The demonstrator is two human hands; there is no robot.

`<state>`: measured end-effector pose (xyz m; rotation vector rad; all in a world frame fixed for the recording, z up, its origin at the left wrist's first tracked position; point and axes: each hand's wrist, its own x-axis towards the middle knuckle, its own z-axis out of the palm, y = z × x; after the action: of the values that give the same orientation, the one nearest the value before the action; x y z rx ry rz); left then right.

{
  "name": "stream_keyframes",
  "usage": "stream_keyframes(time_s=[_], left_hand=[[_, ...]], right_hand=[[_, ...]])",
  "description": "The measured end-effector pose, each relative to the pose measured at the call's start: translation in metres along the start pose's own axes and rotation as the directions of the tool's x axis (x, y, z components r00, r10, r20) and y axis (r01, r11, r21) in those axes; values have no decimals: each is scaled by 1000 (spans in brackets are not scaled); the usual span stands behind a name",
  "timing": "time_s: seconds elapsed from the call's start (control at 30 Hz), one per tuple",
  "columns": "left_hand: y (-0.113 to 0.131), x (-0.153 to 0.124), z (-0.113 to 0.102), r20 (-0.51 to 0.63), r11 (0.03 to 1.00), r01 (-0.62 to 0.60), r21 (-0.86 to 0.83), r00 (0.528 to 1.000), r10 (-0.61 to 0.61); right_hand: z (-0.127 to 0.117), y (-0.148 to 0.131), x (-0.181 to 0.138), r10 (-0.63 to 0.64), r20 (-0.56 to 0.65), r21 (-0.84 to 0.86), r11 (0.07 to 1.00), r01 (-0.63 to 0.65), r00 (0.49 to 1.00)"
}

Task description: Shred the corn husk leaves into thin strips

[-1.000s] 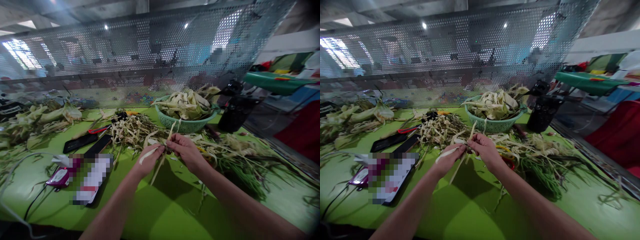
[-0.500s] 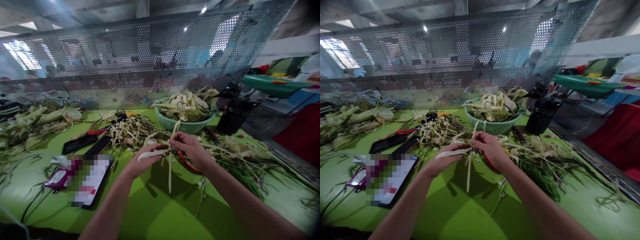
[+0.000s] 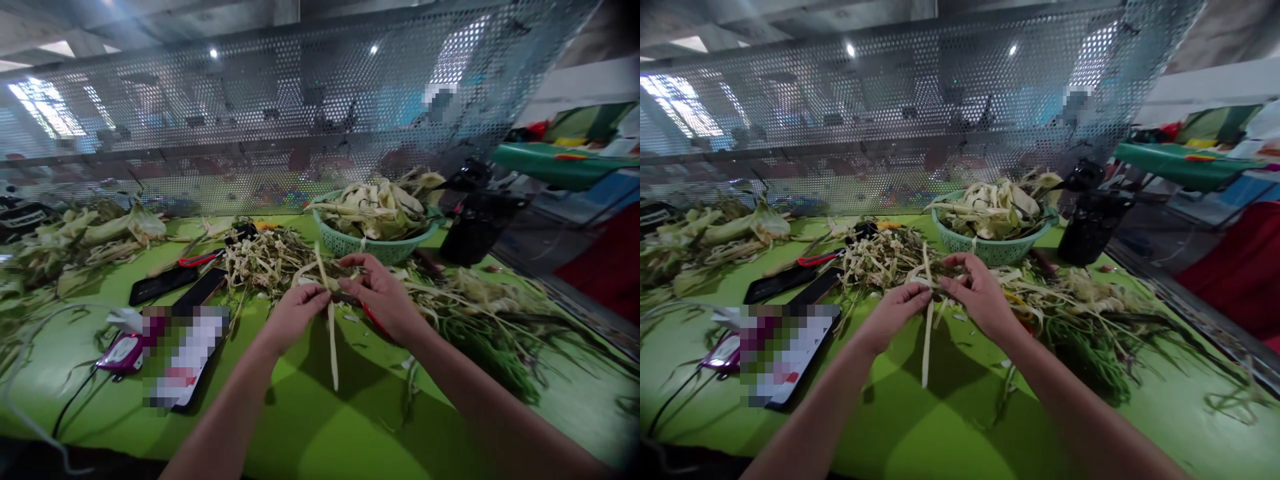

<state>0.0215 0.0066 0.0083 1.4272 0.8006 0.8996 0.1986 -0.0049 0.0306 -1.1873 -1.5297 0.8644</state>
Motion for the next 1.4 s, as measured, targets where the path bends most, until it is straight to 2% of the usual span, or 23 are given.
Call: stream_keyframes(time_s=[0.07,0.17,0.27,0.43,0.63,0.77,0.87,0.97,1.17,1.3,1.4], left_hand=[[0,2,-1,-110,999,-28,-18,994,25],[0,3,-1,-203,996,-86,-8,976,82],[0,3,1,-217,993,-118,-5,969,114],[1,0,2,-205,996,-70,-46,977,59],[7,-2,4,-234,976,-31,-214,972,-20],[7,-2,1,-163,962,27,-270,984,-73],[6,-2,-2,-119,991,-6,-137,993,-10],[5,-2,-2,-84,999,-47,-2,995,47],[5,-1,3,-27,994,-64,85,997,66],[5,-1,5,37,992,-105,64,994,102],[4,-1,6,26,998,-63,31,998,62]], right_hand=[[1,-2,-2,-23,-73,-112,994,14,997],[8,-4,-7,-26,34,-214,976,33,999],[16,-3,-11,-39,146,-248,966,75,988],[15,0,-8,-74,159,-314,942,122,984],[6,-1,-3,-83,188,-338,930,143,979],[7,0,-2,-38,167,-237,969,77,985],[9,4,-1,92,204,5,995,-95,975],[12,9,0,183,182,194,956,-218,966],[15,13,-2,199,41,274,940,-203,979],[15,10,-4,177,9,260,950,-173,984],[14,10,-3,172,4,251,953,-168,985]])
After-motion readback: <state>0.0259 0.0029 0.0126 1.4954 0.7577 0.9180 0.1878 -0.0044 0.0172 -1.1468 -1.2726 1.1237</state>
